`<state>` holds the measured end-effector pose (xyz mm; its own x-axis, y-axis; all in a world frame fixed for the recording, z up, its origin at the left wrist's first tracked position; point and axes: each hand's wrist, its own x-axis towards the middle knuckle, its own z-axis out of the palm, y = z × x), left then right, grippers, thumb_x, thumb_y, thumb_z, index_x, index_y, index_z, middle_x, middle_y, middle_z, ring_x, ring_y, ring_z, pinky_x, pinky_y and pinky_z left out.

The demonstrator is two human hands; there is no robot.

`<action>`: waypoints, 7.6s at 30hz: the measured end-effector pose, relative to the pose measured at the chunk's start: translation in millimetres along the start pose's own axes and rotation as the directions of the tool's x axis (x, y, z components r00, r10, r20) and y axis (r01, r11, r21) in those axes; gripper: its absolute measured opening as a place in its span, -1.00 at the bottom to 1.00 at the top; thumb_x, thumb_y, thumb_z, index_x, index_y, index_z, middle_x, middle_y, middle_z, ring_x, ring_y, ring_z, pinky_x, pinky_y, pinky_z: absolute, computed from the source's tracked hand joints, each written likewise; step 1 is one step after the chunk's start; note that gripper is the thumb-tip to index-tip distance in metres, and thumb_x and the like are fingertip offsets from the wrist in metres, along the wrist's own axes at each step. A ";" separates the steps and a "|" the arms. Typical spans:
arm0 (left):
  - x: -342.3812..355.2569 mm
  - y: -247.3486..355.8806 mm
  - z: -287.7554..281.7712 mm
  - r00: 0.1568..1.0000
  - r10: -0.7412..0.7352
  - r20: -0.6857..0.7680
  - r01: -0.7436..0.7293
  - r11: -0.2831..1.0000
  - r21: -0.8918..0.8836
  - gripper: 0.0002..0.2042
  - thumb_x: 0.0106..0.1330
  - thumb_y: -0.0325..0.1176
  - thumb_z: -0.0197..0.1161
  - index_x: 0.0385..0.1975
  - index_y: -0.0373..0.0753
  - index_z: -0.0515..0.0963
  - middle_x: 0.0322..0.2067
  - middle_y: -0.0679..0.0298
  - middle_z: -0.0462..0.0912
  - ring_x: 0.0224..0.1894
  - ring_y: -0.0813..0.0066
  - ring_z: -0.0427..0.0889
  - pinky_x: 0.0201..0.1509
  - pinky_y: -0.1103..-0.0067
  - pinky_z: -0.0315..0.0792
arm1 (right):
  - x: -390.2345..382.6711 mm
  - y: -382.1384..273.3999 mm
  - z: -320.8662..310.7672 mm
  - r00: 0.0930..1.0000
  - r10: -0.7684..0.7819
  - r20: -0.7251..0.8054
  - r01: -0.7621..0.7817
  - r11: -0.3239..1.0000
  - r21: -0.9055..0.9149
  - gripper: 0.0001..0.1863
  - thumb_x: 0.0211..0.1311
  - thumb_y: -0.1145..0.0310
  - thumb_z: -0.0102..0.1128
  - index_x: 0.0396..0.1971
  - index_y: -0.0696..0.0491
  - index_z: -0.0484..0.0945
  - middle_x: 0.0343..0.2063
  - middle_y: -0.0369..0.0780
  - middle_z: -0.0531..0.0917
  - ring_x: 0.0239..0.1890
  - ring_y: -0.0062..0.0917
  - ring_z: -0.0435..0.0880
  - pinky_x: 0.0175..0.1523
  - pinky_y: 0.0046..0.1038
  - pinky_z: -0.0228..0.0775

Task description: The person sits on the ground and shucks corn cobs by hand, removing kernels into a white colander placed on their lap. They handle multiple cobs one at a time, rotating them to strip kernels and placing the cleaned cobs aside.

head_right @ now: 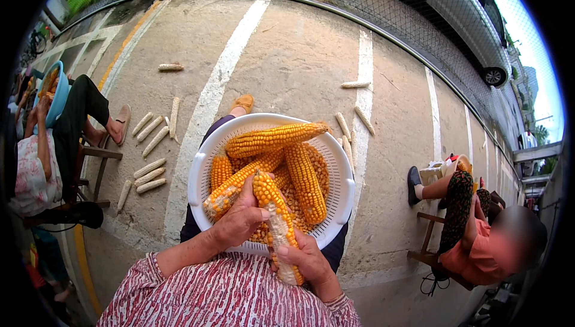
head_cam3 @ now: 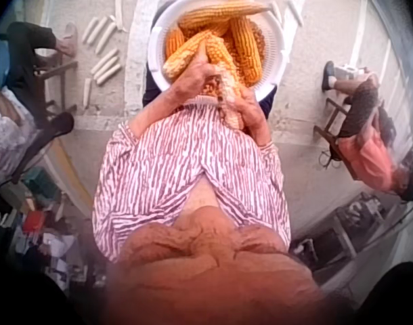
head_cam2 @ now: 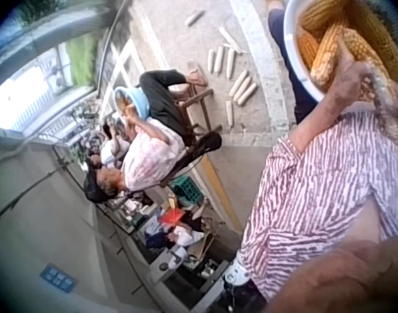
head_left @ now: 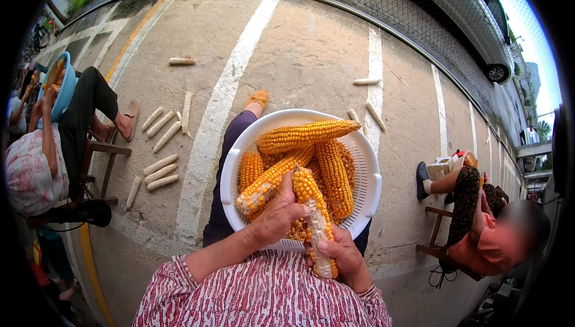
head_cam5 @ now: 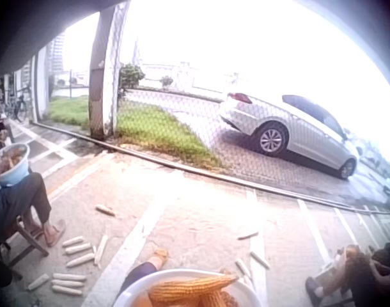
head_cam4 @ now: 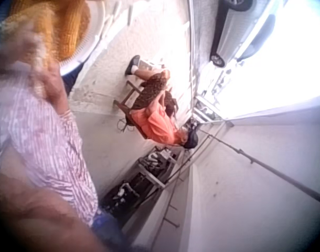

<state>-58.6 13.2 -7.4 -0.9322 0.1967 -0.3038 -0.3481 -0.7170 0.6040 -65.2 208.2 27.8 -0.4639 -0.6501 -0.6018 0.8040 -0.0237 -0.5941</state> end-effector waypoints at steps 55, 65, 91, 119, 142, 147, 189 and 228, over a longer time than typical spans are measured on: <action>5.0 2.4 3.8 0.993 -0.058 0.101 0.094 0.911 -0.402 -0.61 0.21 -0.41 0.23 0.02 -0.18 0.31 -0.16 0.16 0.52 0.02 0.28 0.51 0.17 0.34 0.41 | 9.5 9.4 -4.5 0.994 -0.021 0.104 0.002 0.983 0.182 -0.54 0.22 0.23 0.16 0.00 0.23 0.35 -0.34 -0.13 0.58 -0.40 -0.46 0.64 -0.25 -0.47 0.55; 3.6 -4.0 1.7 0.995 -0.049 0.089 0.077 0.934 -0.350 -0.53 0.07 -0.54 0.19 0.03 -0.19 0.30 -0.15 0.17 0.50 0.02 0.32 0.51 0.16 0.38 0.41 | 9.8 8.5 -3.5 0.996 -0.004 0.085 -0.011 0.985 0.175 -0.52 0.21 0.24 0.17 0.03 0.22 0.34 -0.36 -0.13 0.58 -0.44 -0.48 0.64 -0.28 -0.48 0.56; -0.8 1.6 3.0 0.997 -0.068 0.037 0.076 0.963 -0.257 -0.60 0.18 -0.46 0.21 0.01 -0.26 0.29 -0.14 0.15 0.51 0.01 0.33 0.53 0.15 0.37 0.44 | 7.8 6.6 2.3 1.000 0.013 -0.004 -0.013 0.999 0.034 -0.44 0.11 0.14 0.20 0.01 0.20 0.35 -0.42 -0.15 0.57 -0.50 -0.51 0.62 -0.36 -0.52 0.55; 2.7 5.4 2.0 0.996 -0.049 0.081 0.075 0.932 -0.356 -0.68 0.28 -0.38 0.21 -0.02 -0.25 0.33 -0.15 0.16 0.53 0.02 0.35 0.54 0.16 0.41 0.44 | 7.1 5.7 5.8 1.000 -0.011 -0.004 0.011 1.000 0.020 -0.44 0.08 0.15 0.21 -0.01 0.21 0.36 -0.42 -0.12 0.58 -0.50 -0.47 0.62 -0.36 -0.51 0.54; 2.1 -1.2 4.3 0.998 0.022 -0.062 -0.040 0.951 -0.308 -0.60 0.33 -0.40 -0.03 0.16 -0.22 0.14 -0.07 0.07 0.47 0.07 0.21 0.53 0.17 0.30 0.46 | 3.7 10.1 2.7 0.995 -0.091 -0.035 0.088 0.993 -0.080 -0.50 0.15 0.23 0.20 -0.02 0.25 0.36 -0.40 -0.18 0.58 -0.48 -0.56 0.61 -0.33 -0.54 0.51; 3.2 3.2 4.2 0.996 -0.026 -0.085 -0.002 0.948 -0.319 -0.58 0.25 -0.45 -0.10 0.13 -0.26 0.17 -0.08 0.05 0.48 0.06 0.16 0.53 0.19 0.25 0.44 | -2.0 5.4 10.8 0.993 -0.084 -0.079 0.069 0.980 -0.185 -0.59 0.26 0.31 0.17 0.01 0.21 0.36 -0.34 -0.26 0.56 -0.44 -0.66 0.58 -0.31 -0.59 0.50; 4.8 -1.3 -2.3 0.997 0.037 -0.070 -0.059 0.939 -0.338 -0.60 0.38 -0.44 -0.11 0.22 -0.29 0.17 0.06 0.03 0.45 0.18 0.22 0.46 0.28 0.36 0.37 | 2.0 1.3 12.8 0.992 -0.100 -0.079 0.094 0.992 -0.084 -0.65 0.25 0.34 0.13 -0.05 0.20 0.39 -0.34 -0.25 0.56 -0.46 -0.66 0.57 -0.34 -0.59 0.49; -2.3 -13.5 -12.6 0.996 0.087 0.015 -0.084 0.988 -0.131 -0.47 0.44 -0.13 -0.02 0.30 -0.27 0.13 0.05 0.18 0.42 0.11 0.32 0.48 0.14 0.38 0.43 | -9.8 -30.4 16.4 0.997 -0.027 0.073 0.041 0.978 -0.206 -0.37 0.12 0.19 0.25 0.12 0.27 0.37 -0.18 -0.08 0.63 -0.24 -0.52 0.63 -0.07 -0.56 0.44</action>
<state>-50.5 14.0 -24.2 -0.9603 0.1436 -0.2392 -0.2524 -0.8122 0.5260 -79.0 202.8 60.4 -0.4567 -0.7032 -0.5450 0.6904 0.1062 -0.7156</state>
